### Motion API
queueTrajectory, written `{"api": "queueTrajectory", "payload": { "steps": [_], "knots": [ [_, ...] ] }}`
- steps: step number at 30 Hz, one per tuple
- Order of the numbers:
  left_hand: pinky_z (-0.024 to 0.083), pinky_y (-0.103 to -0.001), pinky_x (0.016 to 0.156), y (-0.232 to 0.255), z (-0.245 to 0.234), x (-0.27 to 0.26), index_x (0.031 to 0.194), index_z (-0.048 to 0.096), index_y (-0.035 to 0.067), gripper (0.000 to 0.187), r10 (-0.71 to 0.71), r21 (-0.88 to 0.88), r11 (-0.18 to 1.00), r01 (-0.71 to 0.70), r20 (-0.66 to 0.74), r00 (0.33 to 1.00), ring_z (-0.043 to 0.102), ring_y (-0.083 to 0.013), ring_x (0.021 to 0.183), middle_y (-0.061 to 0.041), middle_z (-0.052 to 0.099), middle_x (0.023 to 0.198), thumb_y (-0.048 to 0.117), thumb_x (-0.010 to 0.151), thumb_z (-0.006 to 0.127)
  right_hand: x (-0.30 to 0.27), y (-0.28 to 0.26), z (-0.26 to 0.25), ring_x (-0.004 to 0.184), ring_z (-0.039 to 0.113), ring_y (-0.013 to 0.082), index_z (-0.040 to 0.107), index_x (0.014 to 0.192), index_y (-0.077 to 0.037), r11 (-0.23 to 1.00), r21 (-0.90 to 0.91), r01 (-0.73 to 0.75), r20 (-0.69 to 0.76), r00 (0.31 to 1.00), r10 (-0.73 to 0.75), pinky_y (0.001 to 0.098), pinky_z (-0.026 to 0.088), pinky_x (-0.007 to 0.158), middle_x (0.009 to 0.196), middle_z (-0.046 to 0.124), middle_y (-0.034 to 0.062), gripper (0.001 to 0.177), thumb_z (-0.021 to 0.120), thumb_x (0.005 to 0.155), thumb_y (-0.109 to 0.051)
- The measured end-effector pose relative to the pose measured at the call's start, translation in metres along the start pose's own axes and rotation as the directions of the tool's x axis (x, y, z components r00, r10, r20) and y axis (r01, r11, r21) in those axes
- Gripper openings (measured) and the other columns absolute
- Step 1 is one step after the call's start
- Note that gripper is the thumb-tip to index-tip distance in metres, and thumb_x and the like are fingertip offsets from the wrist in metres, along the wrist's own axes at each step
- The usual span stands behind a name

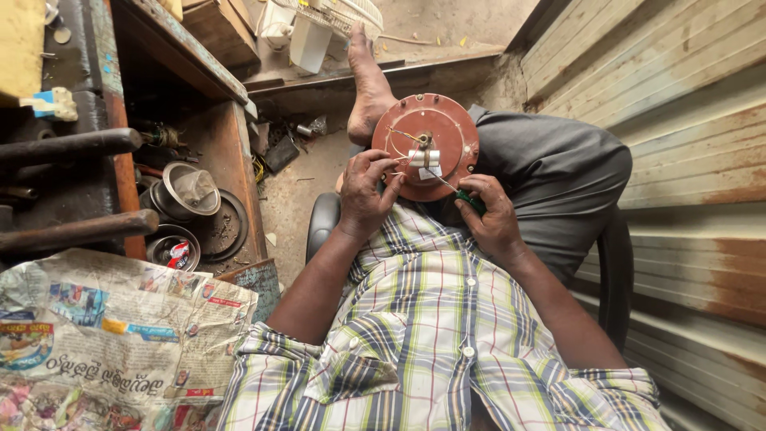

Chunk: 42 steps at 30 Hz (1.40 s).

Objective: The person sits in a workshop and repairs a circular electrical component, likely a fan motor housing. They use a screwdriver to tighten screws on the component and a hammer to tap a central brass fitting. The person manipulates wires and inspects the assembly while seated.

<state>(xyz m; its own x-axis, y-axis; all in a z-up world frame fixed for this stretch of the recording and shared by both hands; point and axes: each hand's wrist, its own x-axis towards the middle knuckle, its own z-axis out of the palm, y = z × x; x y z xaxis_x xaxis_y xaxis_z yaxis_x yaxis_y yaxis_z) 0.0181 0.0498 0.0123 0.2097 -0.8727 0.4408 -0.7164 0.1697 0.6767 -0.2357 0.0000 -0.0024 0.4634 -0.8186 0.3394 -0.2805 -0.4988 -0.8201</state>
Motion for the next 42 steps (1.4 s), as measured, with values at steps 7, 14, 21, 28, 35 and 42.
{"api": "queueTrajectory", "payload": {
  "steps": [7, 14, 21, 28, 35, 42],
  "knots": [
    [0.052, -0.039, 0.1, -0.003, 0.004, -0.003, 0.106, 0.074, 0.012, 0.012, -0.002, -0.031, 1.0, 0.002, -0.004, 1.0, 0.06, -0.0256, 0.118, -0.004, 0.065, 0.12, 0.017, 0.095, 0.074, -0.002, 0.002, -0.001, 0.103, 0.065, 0.019, 0.061, 0.124, -0.008, 1.0, 0.01, 0.023, -0.094, 0.995, -0.022, 0.0315, 0.055, 0.089, 0.122, 0.062, 0.0089, 0.034, 0.075, 0.094, 0.0],
    [0.056, -0.034, 0.095, -0.002, 0.005, -0.003, 0.108, 0.073, 0.011, 0.013, -0.099, -0.125, 0.987, 0.1, 0.019, 0.995, 0.063, -0.0208, 0.112, -0.004, 0.063, 0.12, 0.016, 0.096, 0.069, -0.007, 0.026, -0.002, 0.106, 0.063, 0.0165, 0.058, 0.128, -0.003, 0.997, 0.035, -0.074, -0.298, 0.951, 0.081, 0.0315, 0.051, 0.09, 0.119, 0.065, 0.0079, 0.031, 0.071, 0.1, -0.002],
    [0.052, -0.039, 0.098, -0.004, 0.005, -0.002, 0.103, 0.073, 0.01, 0.011, -0.058, -0.057, 0.997, 0.059, 0.02, 0.998, 0.062, -0.0231, 0.113, -0.005, 0.065, 0.119, 0.015, 0.093, 0.071, -0.005, 0.055, 0.004, 0.081, 0.059, 0.0059, 0.058, 0.13, -0.003, 0.891, 0.348, -0.291, -0.21, 0.902, 0.377, 0.0216, 0.051, 0.069, 0.11, 0.064, 0.0033, 0.027, 0.065, 0.105, -0.012],
    [0.05, -0.042, 0.1, -0.004, 0.003, -0.001, 0.103, 0.073, 0.011, 0.016, -0.054, -0.028, 0.998, 0.056, 0.06, 0.997, 0.062, -0.0251, 0.118, -0.005, 0.064, 0.121, 0.02, 0.09, 0.072, -0.001, 0.042, 0.002, 0.091, 0.065, 0.0183, 0.061, 0.126, 0.0, 0.959, 0.032, -0.281, -0.16, 0.946, 0.282, 0.033, 0.053, 0.081, 0.108, 0.068, 0.0124, 0.026, 0.062, 0.104, -0.013],
    [0.05, -0.043, 0.101, -0.005, 0.004, 0.0, 0.104, 0.074, 0.011, 0.017, -0.063, 0.002, 0.998, 0.063, 0.082, 0.995, 0.061, -0.0248, 0.117, -0.005, 0.064, 0.121, 0.022, 0.09, 0.073, 0.001, 0.04, 0.002, 0.1, 0.067, 0.0218, 0.062, 0.125, 0.0, 0.963, -0.01, -0.269, -0.124, 0.956, 0.266, 0.0354, 0.053, 0.088, 0.11, 0.069, 0.0136, 0.025, 0.061, 0.103, -0.014],
    [0.051, -0.042, 0.1, -0.006, 0.005, -0.001, 0.103, 0.073, 0.011, 0.017, -0.064, 0.009, 0.998, 0.063, 0.081, 0.995, 0.062, -0.0241, 0.117, -0.005, 0.064, 0.121, 0.023, 0.09, 0.073, 0.001, 0.039, 0.002, 0.09, 0.066, 0.0159, 0.061, 0.126, -0.003, 0.942, 0.027, -0.334, -0.079, 0.939, 0.335, 0.0326, 0.055, 0.081, 0.104, 0.068, 0.0089, 0.025, 0.059, 0.104, -0.016]
  ]
}}
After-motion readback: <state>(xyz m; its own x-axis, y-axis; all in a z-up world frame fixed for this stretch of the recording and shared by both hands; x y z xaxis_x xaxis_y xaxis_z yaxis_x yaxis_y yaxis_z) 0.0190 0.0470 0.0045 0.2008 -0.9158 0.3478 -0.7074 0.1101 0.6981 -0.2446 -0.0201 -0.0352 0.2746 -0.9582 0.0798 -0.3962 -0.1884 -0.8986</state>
